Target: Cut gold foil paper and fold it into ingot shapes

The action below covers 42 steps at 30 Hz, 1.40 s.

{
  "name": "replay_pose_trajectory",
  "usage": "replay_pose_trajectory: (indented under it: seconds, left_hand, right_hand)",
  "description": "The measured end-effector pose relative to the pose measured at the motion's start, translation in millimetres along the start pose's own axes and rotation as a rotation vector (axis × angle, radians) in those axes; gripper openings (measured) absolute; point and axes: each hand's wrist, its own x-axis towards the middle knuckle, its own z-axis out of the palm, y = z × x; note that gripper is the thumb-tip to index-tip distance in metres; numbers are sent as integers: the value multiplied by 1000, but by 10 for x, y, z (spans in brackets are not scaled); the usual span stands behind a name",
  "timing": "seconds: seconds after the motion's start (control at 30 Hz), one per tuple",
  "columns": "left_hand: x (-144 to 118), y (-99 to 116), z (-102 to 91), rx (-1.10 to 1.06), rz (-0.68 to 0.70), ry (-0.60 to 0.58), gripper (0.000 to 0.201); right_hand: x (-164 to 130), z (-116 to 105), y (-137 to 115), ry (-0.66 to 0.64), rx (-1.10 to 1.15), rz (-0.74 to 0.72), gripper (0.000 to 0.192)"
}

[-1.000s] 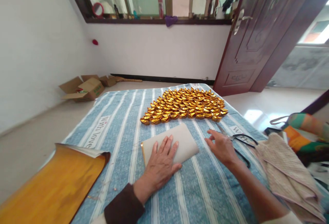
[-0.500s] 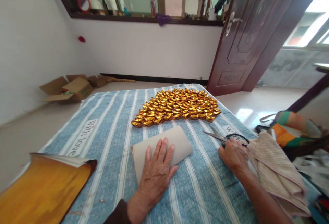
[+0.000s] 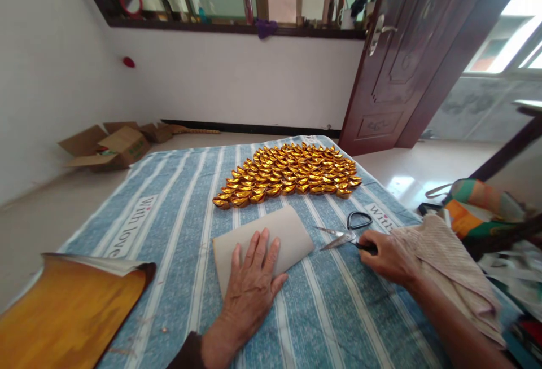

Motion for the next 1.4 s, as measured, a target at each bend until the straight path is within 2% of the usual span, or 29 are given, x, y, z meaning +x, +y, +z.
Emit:
replay_pose_trajectory:
  seconds: [0.27,0.7,0.9,1.07,1.4]
  left_hand:
    - [13,-6,-21,-11,-10,-62,56]
    - [34,-24,-7,-78,-28,-171,57]
    - [104,-14,-46,-122,-57,-273,54]
    - [223,19,-85,-111,-39,-231,47]
    - [322,69,-59,-119,-9,-248,47]
  right_hand:
    - [172,113,-20,2,-61,-233,6]
    - [219,221,-55,26,-124,-535,9]
    - [209,266,-56,62,-150,-603,10]
    - [194,297,-54,82,-202,-635,10]
    - [190,339,-109,103,-287,-633,18]
